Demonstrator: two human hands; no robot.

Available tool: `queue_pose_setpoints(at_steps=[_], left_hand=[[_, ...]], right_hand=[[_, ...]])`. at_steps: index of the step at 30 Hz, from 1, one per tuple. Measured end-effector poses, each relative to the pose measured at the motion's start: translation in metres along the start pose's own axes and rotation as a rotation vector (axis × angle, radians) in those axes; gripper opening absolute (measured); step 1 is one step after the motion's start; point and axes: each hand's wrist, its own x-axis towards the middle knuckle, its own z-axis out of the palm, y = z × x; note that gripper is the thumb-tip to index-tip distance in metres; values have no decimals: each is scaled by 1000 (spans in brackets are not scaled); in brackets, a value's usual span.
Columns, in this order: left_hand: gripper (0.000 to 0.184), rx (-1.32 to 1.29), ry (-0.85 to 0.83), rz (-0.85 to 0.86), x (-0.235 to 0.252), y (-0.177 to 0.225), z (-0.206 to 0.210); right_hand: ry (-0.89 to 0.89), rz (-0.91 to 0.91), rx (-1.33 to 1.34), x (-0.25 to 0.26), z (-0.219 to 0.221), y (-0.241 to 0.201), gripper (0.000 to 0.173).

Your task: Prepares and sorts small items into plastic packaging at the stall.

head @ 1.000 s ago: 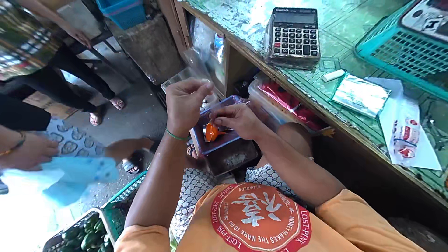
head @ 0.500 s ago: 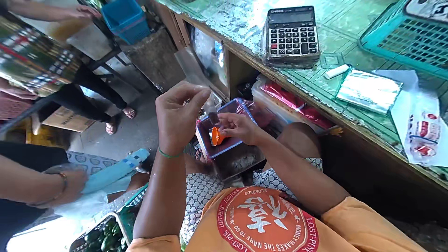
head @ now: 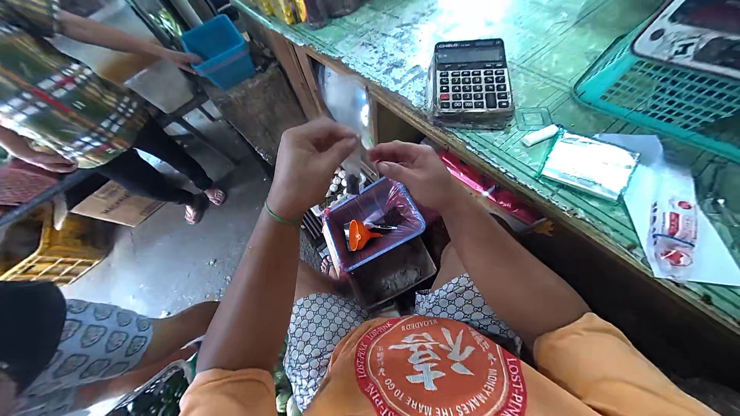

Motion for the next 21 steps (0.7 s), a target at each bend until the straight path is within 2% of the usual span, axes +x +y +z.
queue_pose_setpoints(at_steps=[4, 8, 14, 21], left_hand=[[6, 40, -22, -2, 14, 24, -8], [8, 77, 67, -55, 19, 31, -13], [8, -76, 155, -69, 12, 11, -12], [6, -223, 225, -100, 3, -16, 3]], right_hand=[[-162, 24, -15, 20, 19, -33, 18], [-189, 69, 47, 17, 29, -36, 15], [-158, 76, 155, -7, 31, -28, 20], [-203, 141, 177, -19, 24, -2, 16]])
